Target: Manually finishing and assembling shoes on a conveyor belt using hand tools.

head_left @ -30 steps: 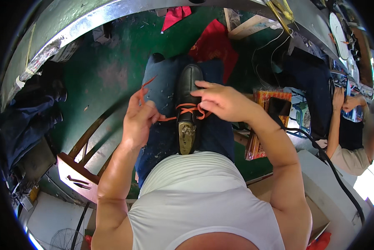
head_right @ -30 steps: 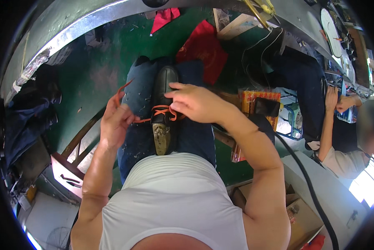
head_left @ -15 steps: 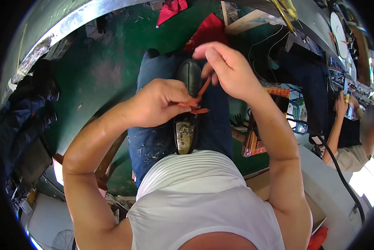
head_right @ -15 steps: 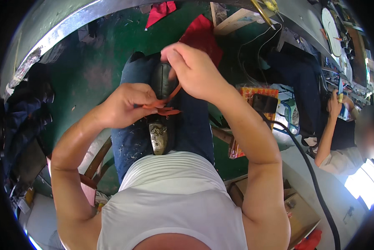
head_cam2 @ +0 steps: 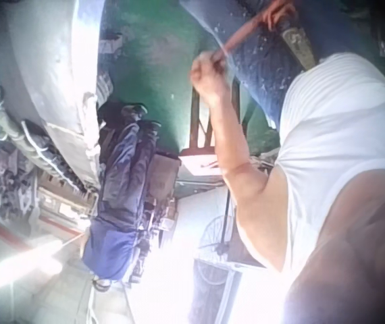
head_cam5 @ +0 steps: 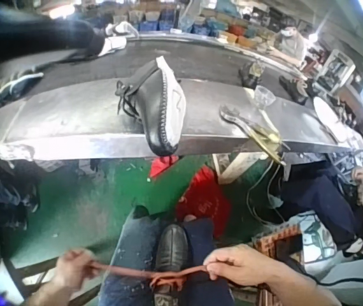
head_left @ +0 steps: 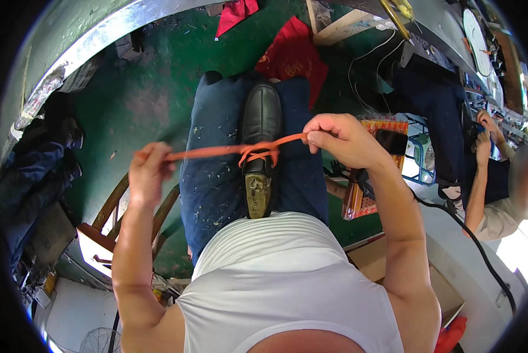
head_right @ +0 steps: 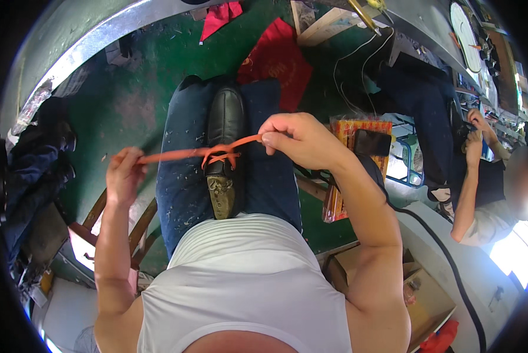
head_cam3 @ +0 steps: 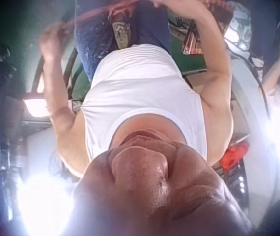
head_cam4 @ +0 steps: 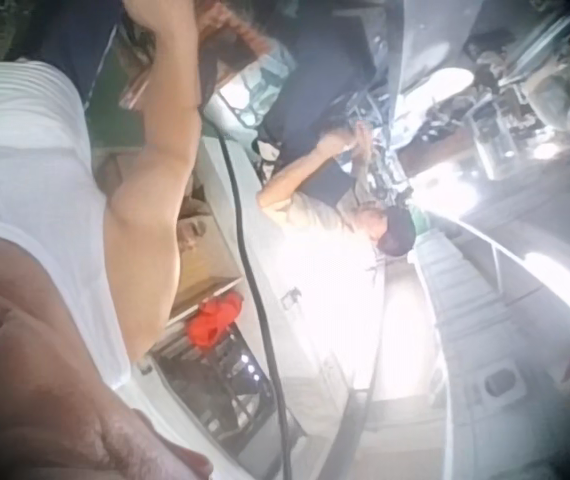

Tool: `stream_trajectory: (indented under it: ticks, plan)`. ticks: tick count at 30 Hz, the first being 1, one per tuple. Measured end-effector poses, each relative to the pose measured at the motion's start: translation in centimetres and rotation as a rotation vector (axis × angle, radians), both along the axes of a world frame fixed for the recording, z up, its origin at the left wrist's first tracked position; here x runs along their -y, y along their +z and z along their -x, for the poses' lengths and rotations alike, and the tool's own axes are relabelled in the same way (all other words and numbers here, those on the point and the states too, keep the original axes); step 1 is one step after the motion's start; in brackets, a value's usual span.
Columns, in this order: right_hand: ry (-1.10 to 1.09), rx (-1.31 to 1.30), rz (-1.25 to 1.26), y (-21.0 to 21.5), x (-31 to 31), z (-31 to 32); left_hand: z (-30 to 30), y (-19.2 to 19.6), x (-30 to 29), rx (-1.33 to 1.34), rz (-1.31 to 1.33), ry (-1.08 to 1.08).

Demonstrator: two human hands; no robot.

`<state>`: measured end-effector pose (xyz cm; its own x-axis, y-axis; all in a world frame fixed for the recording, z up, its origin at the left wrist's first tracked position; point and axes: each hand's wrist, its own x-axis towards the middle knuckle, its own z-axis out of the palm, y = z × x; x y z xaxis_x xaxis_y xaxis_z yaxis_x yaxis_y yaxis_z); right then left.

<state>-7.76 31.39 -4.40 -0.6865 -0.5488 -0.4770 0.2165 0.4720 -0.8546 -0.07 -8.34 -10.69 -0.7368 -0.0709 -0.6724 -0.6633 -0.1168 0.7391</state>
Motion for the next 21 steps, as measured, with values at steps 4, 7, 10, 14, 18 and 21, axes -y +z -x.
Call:
stream_trajectory:
  ticks: [4, 7, 10, 14, 18, 21]
  plan:
    - [-0.086, 0.147, 0.237, -0.1, 0.7, -1.4, -3.1, 0.2, -1.1, -0.431, 0.71, -0.021]
    - [-0.098, 0.151, 0.331, -0.1, 1.2, -1.3, -0.9, 4.3, -7.6, -0.895, 0.783, -0.418]
    - [-0.156, 0.231, 0.37, 0.8, 1.1, -0.7, 0.7, 4.7, -9.7, -0.936, 0.681, -0.811]
    - [-0.249, 0.397, 0.465, 0.7, -0.5, -0.5, 0.2, 3.9, -9.5, -0.542, 0.376, -0.674]
    - [0.197, 0.087, 0.091, 1.5, -3.7, -2.4, 2.6, 4.1, -6.5, -0.083, 0.391, -0.639]
    - [0.145, -0.388, -0.249, -0.9, -3.1, -4.1, 4.5, 3.7, -5.1, 0.032, 0.541, -1.078]
